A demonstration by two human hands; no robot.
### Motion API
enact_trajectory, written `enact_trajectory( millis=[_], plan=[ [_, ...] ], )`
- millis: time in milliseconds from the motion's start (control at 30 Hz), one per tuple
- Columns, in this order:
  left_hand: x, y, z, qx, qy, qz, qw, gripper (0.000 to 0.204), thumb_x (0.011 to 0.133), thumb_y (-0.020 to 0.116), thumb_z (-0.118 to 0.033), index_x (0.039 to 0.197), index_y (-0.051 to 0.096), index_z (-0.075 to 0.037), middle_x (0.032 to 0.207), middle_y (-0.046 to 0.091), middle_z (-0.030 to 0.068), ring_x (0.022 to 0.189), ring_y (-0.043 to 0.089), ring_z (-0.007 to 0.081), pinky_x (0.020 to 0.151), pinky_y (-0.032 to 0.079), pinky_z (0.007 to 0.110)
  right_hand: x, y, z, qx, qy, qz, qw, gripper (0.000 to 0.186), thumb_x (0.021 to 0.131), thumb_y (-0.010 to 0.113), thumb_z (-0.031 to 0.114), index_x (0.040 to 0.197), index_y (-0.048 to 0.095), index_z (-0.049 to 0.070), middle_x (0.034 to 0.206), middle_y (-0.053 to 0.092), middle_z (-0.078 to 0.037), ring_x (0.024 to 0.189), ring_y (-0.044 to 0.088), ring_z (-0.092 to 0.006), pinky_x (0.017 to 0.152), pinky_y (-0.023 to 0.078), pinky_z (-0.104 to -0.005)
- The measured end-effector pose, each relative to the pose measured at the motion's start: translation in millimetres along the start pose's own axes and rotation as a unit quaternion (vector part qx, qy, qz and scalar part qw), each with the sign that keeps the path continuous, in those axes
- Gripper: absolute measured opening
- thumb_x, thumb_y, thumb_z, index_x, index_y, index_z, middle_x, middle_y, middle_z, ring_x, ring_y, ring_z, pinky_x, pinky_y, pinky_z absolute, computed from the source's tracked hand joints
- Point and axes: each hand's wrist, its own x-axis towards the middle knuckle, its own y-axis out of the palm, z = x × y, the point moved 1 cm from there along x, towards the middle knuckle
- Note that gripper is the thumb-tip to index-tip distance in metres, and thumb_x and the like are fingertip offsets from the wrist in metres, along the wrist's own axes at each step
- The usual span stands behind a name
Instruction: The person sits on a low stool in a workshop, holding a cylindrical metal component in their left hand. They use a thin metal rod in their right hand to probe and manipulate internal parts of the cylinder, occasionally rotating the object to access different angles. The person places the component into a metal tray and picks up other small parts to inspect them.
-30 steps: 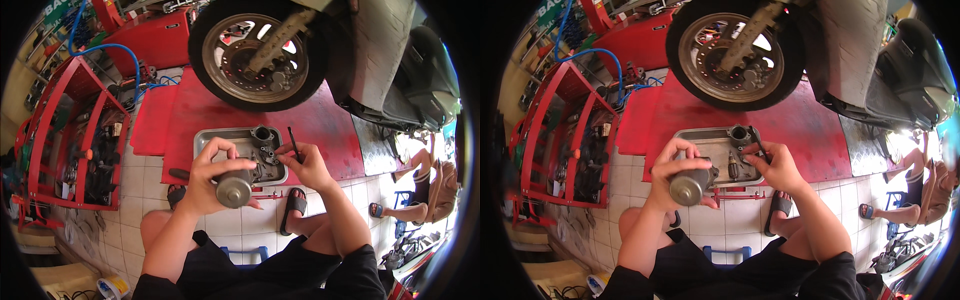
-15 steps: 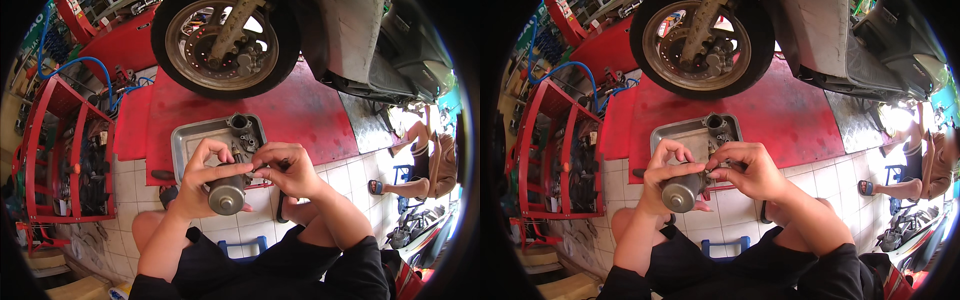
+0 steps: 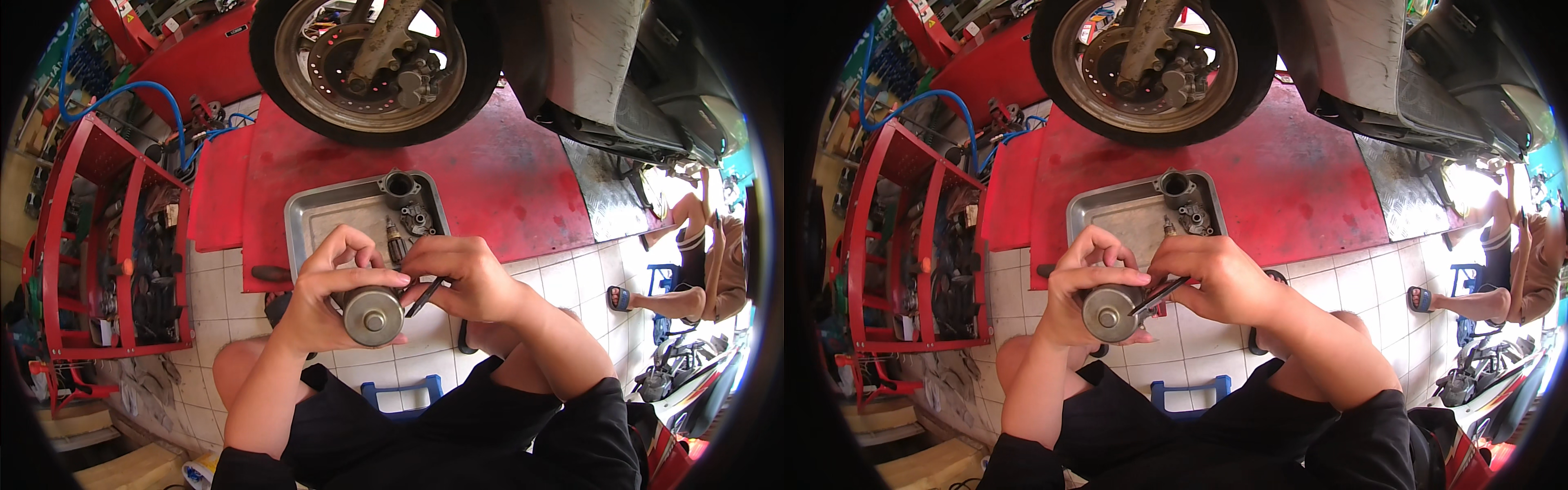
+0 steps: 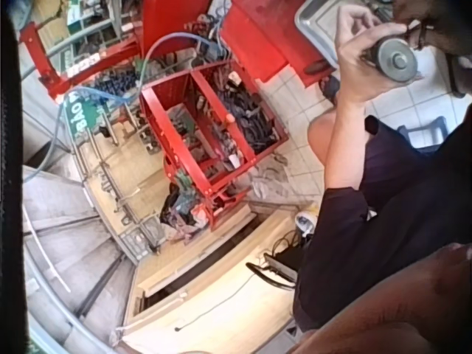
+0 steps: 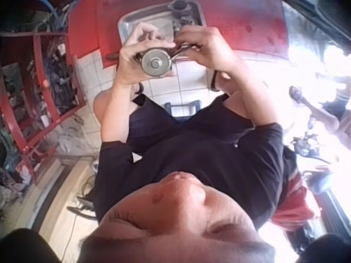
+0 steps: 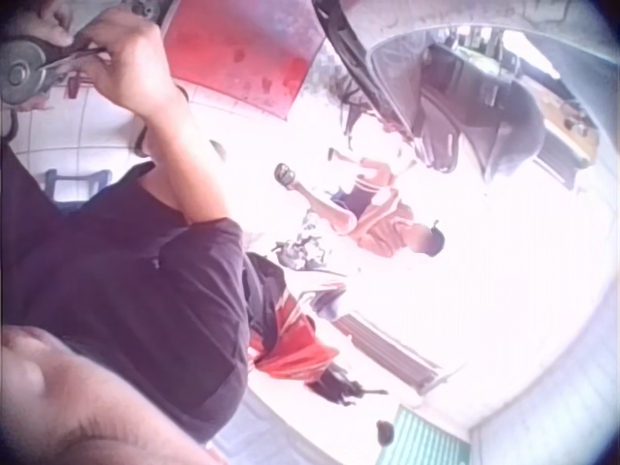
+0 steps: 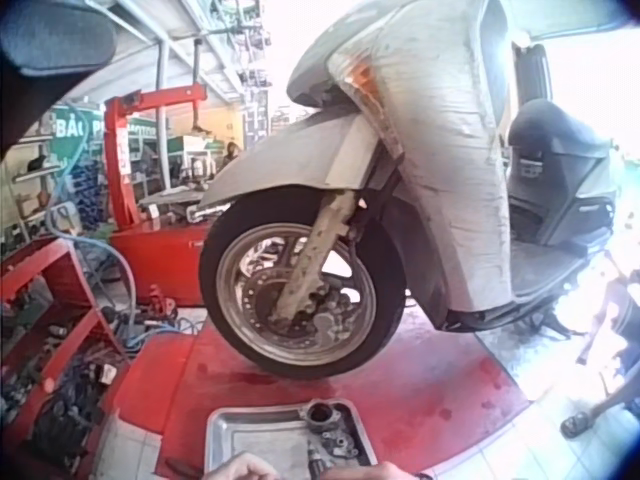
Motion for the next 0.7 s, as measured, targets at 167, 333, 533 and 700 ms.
enact_trajectory(
  millis=[167,333,533,700],
  plan=[
    [-5,-7,-1,-0.027,-0.019,0.01,0.999,0.061,0.049,0.097,-0.018,0.106,0.079,-0.012,0.094,0.044,0.0018,0.086,0.053,0.0157,0.076,0.044,0.029,5,5,-1,0.036,0.002,0.007,0.999,0.024,0.076,0.08,0.002,0.097,0.069,-0.001,0.087,0.067,-0.01,0.079,0.067,-0.0274,0.064,0.054,-0.0345],
    [-9,-10,-1,-0.053,-0.03,0.018,0.998,0.063,0.048,0.098,-0.02,0.107,0.078,-0.011,0.092,0.045,0.0009,0.086,0.053,0.015,0.076,0.042,0.028,8,9,-3,0.07,-0.028,0.016,0.997,0.027,0.075,0.083,0.006,0.098,0.069,-0.001,0.086,0.068,-0.011,0.078,0.067,-0.0259,0.065,0.052,-0.0344],
    [-8,-12,-1,-0.088,-0.048,0.026,0.995,0.063,0.048,0.099,-0.019,0.106,0.078,-0.009,0.092,0.045,0.0003,0.087,0.053,0.0145,0.078,0.044,0.029,8,9,-5,0.096,-0.015,0.035,0.995,0.027,0.075,0.084,0.007,0.096,0.069,-0.001,0.086,0.067,-0.012,0.076,0.067,-0.0288,0.065,0.051,-0.0354],
    [-10,-13,2,-0.12,-0.066,0.033,0.99,0.062,0.048,0.099,-0.018,0.106,0.078,-0.009,0.093,0.047,0.0009,0.087,0.053,0.0142,0.08,0.045,0.029,12,10,-4,0.095,-0.009,0.042,0.995,0.027,0.076,0.084,0.01,0.094,0.069,-0.001,0.085,0.067,-0.014,0.075,0.066,-0.0295,0.062,0.049,-0.0345]
  ],
)
